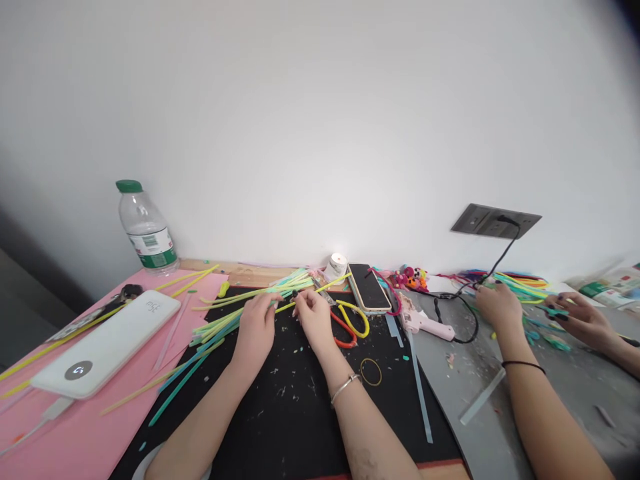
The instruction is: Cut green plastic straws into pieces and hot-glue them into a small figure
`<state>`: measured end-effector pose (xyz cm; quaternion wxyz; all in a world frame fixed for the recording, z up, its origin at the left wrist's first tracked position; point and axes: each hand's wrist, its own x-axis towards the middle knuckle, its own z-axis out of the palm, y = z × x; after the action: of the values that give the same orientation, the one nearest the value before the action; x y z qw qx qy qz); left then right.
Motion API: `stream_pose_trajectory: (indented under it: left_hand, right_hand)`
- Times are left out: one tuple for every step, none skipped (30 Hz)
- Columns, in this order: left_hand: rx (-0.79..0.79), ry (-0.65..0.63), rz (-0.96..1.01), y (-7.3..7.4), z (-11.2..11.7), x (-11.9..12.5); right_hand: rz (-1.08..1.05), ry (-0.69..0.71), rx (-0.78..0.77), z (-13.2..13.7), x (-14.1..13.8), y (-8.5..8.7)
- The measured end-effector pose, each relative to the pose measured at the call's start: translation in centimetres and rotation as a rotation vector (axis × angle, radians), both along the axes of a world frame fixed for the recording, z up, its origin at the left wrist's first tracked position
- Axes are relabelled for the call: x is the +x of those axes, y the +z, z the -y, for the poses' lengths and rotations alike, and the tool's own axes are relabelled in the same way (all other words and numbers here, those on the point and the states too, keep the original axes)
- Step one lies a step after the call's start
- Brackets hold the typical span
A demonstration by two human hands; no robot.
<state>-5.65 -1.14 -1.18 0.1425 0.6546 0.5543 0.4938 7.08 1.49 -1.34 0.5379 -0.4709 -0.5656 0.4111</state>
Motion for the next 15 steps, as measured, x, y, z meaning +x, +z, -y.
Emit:
stream_pose_trajectory:
  left_hand:
    - [-0.015,-0.023,0.019,0.0,0.0,0.1]
    - [-0.033,-0.043,0.038,-0.1,-0.1,0.2]
    - [-0.042,-0.055,0.054,-0.3,-0.1,0.3]
    - [-0.041,-0.075,0.048,-0.4,-0.2,0.5]
    - [-0.037,-0.083,0.050,-0.5,-0.3,0.6]
    - [-0.038,-0.091,0.055,-0.6,-0.4,0.7]
    - [-0.045,-0.096,0.062,-0.6,-0.4,0.8]
    - [-0.058,-0.097,0.075,-0.5,-0.5,0.9]
    - [-0.066,-0.093,0.090,-0.3,-0.5,1.0]
    - [-0.056,-0.083,0.098,0.0,-0.5,1.0]
    - [-0.036,-0.062,0.115,0.4,-0.4,1.1]
    - [-0.023,-0.044,0.143,0.9,-0.3,1.1]
    - [-0.017,-0.033,0.188,1.5,-0.2,1.1]
    - [-0.024,-0.033,0.259,2.1,-0.1,1.2]
    - [-0.048,-0.060,0.353,2.8,0.0,1.4]
  right_hand:
    - [-0.064,0.052,-0.033,0.0,-0.3,-0.1]
    - [-0.122,0.101,-0.065,0.0,-0.6,-0.2]
    - [-0.168,0.143,-0.093,-0.1,-0.8,-0.2]
    - [-0.203,0.175,-0.120,-0.1,-0.9,-0.2]
    - [-0.229,0.195,-0.147,-0.2,-1.0,-0.2]
    - [-0.251,0.203,-0.173,-0.2,-0.9,-0.2]
    - [-0.270,0.203,-0.200,-0.3,-0.9,-0.1]
    - [-0.288,0.200,-0.226,-0.3,-0.8,-0.1]
    - [-0.308,0.192,-0.247,-0.4,-0.7,0.0]
    - [-0.327,0.181,-0.262,-0.4,-0.6,0.0]
    - [-0.341,0.169,-0.273,-0.5,-0.5,0.0]
    - [-0.352,0.151,-0.284,-0.5,-0.5,-0.1]
    - [-0.361,0.130,-0.297,-0.6,-0.5,-0.1]
    - [-0.367,0.109,-0.313,-0.6,-0.5,-0.2]
    - [-0.369,0.086,-0.328,-0.7,-0.5,-0.3]
